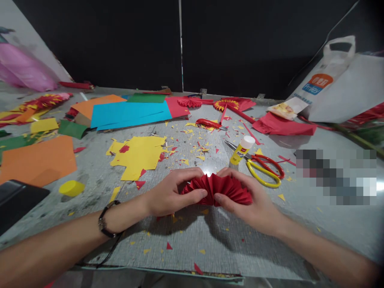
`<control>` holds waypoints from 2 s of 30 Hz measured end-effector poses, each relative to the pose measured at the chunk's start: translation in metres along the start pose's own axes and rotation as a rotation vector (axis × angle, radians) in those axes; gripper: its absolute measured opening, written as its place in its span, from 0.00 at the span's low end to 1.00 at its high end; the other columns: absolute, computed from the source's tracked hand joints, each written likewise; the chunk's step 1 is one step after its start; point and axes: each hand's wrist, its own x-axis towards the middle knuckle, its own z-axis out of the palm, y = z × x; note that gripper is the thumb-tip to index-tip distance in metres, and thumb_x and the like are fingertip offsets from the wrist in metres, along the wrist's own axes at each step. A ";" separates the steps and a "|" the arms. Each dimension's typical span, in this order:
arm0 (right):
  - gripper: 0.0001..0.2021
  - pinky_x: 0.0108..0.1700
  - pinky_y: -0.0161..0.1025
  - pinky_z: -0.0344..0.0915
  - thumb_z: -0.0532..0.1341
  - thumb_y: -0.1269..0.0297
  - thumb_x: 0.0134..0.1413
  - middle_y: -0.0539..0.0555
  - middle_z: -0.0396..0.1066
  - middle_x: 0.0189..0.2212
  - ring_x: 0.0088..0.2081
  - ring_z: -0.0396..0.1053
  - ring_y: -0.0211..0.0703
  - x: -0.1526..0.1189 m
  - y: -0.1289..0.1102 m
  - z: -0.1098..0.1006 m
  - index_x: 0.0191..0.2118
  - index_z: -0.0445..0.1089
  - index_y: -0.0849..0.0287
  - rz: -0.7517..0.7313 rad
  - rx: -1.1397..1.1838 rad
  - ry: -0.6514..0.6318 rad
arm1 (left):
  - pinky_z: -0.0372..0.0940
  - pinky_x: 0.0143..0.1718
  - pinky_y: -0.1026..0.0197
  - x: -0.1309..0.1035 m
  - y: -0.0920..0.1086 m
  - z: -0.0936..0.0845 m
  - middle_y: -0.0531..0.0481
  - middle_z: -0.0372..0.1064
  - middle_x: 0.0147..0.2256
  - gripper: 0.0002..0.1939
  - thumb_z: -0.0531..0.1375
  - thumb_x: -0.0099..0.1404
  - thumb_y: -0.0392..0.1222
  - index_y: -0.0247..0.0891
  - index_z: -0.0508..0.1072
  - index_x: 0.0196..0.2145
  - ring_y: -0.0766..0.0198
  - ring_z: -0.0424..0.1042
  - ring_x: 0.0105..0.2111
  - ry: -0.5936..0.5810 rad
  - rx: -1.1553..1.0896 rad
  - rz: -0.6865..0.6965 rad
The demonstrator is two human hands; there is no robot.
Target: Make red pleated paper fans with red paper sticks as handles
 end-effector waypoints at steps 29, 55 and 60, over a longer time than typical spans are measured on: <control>0.07 0.48 0.43 0.68 0.66 0.69 0.64 0.50 0.73 0.40 0.43 0.71 0.44 -0.002 0.005 -0.001 0.43 0.69 0.52 -0.126 -0.094 -0.115 | 0.65 0.41 0.60 -0.001 -0.004 0.003 0.48 0.73 0.37 0.08 0.61 0.74 0.41 0.37 0.74 0.36 0.61 0.70 0.36 -0.074 0.059 0.158; 0.09 0.47 0.43 0.67 0.64 0.76 0.61 0.51 0.72 0.41 0.42 0.70 0.43 -0.003 0.003 0.000 0.42 0.67 0.54 -0.237 -0.166 -0.116 | 0.69 0.42 0.56 -0.002 0.000 0.002 0.45 0.74 0.39 0.09 0.58 0.74 0.43 0.37 0.75 0.40 0.58 0.72 0.38 -0.112 0.074 0.170; 0.08 0.47 0.42 0.67 0.64 0.74 0.62 0.51 0.72 0.42 0.43 0.70 0.43 -0.002 -0.001 0.000 0.42 0.68 0.54 -0.222 -0.156 -0.105 | 0.69 0.42 0.56 -0.002 0.000 0.001 0.44 0.73 0.39 0.08 0.57 0.73 0.43 0.37 0.73 0.40 0.57 0.71 0.39 -0.112 0.069 0.151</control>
